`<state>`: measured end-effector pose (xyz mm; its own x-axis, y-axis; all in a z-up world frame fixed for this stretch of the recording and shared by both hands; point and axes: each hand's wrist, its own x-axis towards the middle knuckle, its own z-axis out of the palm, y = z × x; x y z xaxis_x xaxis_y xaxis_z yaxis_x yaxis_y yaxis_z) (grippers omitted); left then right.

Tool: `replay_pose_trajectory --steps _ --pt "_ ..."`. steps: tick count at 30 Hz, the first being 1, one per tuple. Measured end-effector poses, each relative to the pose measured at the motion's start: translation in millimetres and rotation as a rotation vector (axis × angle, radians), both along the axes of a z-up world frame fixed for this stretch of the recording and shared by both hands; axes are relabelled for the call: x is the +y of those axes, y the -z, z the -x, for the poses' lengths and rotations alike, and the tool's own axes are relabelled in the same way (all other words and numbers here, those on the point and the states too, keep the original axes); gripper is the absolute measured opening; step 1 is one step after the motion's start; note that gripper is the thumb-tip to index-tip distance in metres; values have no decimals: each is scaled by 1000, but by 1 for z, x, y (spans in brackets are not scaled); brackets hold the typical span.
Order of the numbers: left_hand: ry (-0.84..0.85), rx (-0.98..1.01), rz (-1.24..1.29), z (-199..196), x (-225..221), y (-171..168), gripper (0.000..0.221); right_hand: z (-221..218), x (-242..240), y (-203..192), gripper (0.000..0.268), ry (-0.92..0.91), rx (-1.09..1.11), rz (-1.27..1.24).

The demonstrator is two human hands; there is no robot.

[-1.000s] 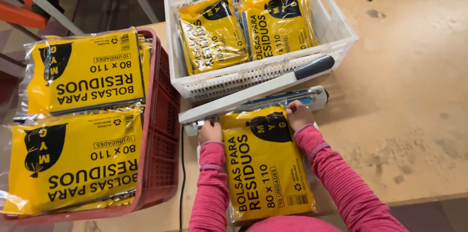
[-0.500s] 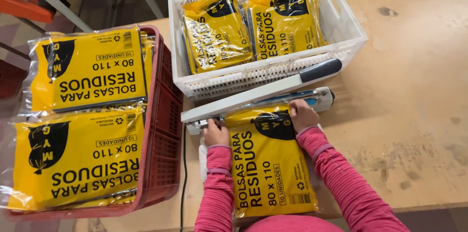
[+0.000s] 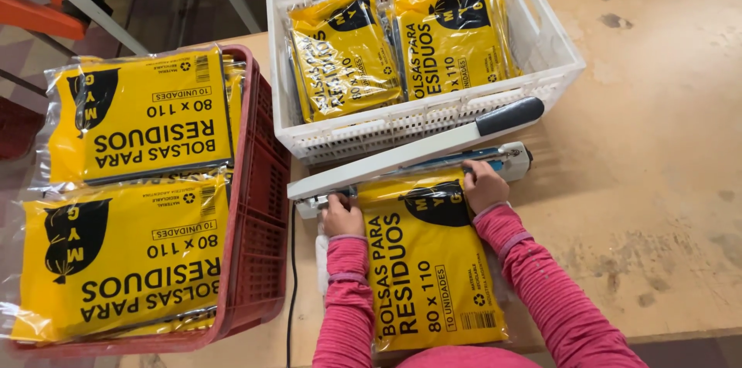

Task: Sealing yellow plastic bags with an impulse sealer and organizing them into a crate

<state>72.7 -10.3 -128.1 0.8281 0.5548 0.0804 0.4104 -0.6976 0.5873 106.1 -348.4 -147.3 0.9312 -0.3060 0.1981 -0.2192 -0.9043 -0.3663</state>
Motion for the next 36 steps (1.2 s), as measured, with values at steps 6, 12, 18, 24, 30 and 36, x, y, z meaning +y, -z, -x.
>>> replay_pose_trajectory --steps 6,12,18,24,30,36 --pt "-13 -44 38 0 -3 -7 23 -2 0 -2 30 -7 30 -1" --pt "-26 -95 16 -2 -3 -1 23 -3 3 0 24 2 -27 56" --pt "-26 -109 16 -3 -3 2 23 -10 -5 -6 27 7 82 -26" --pt "-29 -105 33 -1 -6 -5 23 9 35 -114 5 -335 -643 -46" --pt "-25 -86 18 -1 -6 -4 23 -63 87 -200 10 -689 -817 249" --pt "-38 -128 -15 1 -9 -17 23 -73 86 -193 67 -688 253 199"
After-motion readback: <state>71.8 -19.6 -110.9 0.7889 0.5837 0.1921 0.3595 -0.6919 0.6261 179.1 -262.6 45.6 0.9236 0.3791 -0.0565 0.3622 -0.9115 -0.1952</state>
